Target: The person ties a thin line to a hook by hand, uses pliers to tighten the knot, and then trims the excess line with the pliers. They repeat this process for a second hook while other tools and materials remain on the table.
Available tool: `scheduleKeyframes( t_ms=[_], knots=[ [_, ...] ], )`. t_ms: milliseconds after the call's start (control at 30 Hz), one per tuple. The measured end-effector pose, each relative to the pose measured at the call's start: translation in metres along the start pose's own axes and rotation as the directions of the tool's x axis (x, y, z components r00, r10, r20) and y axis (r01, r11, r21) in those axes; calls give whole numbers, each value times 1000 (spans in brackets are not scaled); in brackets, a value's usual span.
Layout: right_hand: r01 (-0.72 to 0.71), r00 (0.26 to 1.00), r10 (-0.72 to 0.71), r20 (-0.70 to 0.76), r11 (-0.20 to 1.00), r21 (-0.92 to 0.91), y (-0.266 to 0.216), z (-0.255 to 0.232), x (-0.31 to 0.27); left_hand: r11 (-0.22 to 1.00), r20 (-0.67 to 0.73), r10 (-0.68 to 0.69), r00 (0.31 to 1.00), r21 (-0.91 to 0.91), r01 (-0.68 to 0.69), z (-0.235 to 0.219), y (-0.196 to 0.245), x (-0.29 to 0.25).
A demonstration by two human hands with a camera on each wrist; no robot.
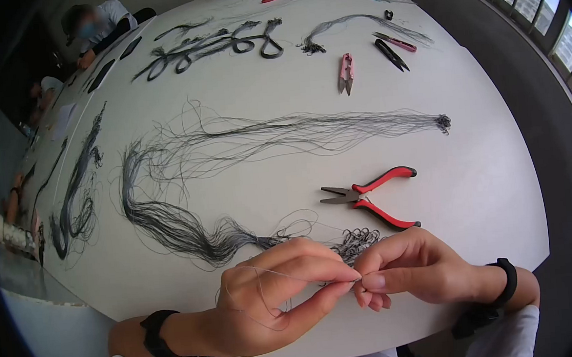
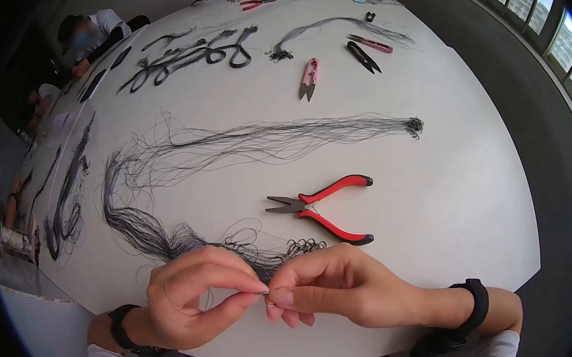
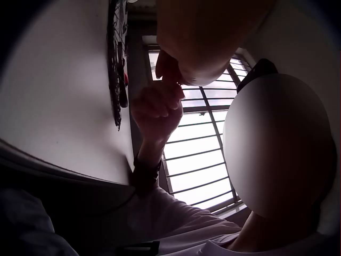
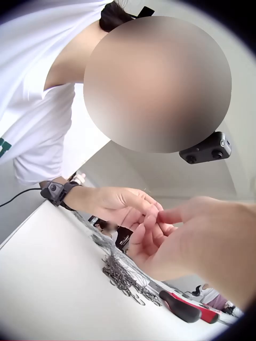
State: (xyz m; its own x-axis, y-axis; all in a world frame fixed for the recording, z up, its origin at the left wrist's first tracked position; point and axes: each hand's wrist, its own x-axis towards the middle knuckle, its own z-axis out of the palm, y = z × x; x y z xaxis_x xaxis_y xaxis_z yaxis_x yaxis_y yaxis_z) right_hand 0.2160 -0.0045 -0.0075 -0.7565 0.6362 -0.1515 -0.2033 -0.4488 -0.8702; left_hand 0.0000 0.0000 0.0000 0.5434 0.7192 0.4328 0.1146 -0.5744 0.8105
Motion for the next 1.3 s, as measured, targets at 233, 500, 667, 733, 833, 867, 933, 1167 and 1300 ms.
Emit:
scheduleKeyframes(
  t_ms=[233,500,667,733,833,867,933,1167,1300],
  knots=[
    [84,993,-95,-69,984,-157,-2,4,-2,1000,-20,-16,1000,-13,16,-1,0,1],
    [48,995,-55,-87,995,-86,1,6,2,936,62,-129,990,-321,142,3,-8,-2],
    [54,998,-52,-41,998,36,8,5,2,792,101,-243,965,-554,258,6,-11,-5],
    [57,998,-56,-41,998,29,8,7,3,784,99,-244,965,-565,256,7,-12,-5],
    [60,998,-60,-35,998,5,8,7,3,758,116,-263,958,-589,279,7,-11,-4],
    [59,998,-59,-30,998,-12,8,7,3,739,135,-281,950,-601,304,7,-11,-4],
    [42,998,-44,-48,999,-26,8,7,2,732,153,-297,943,-598,327,7,-10,-4],
    [269,883,-421,-207,816,-512,4,13,1,461,345,-442,828,-704,540,7,-7,-4],
    [352,859,-507,-76,691,-631,-1,9,3,366,417,-516,748,-682,633,4,-3,-1]
  ],
)
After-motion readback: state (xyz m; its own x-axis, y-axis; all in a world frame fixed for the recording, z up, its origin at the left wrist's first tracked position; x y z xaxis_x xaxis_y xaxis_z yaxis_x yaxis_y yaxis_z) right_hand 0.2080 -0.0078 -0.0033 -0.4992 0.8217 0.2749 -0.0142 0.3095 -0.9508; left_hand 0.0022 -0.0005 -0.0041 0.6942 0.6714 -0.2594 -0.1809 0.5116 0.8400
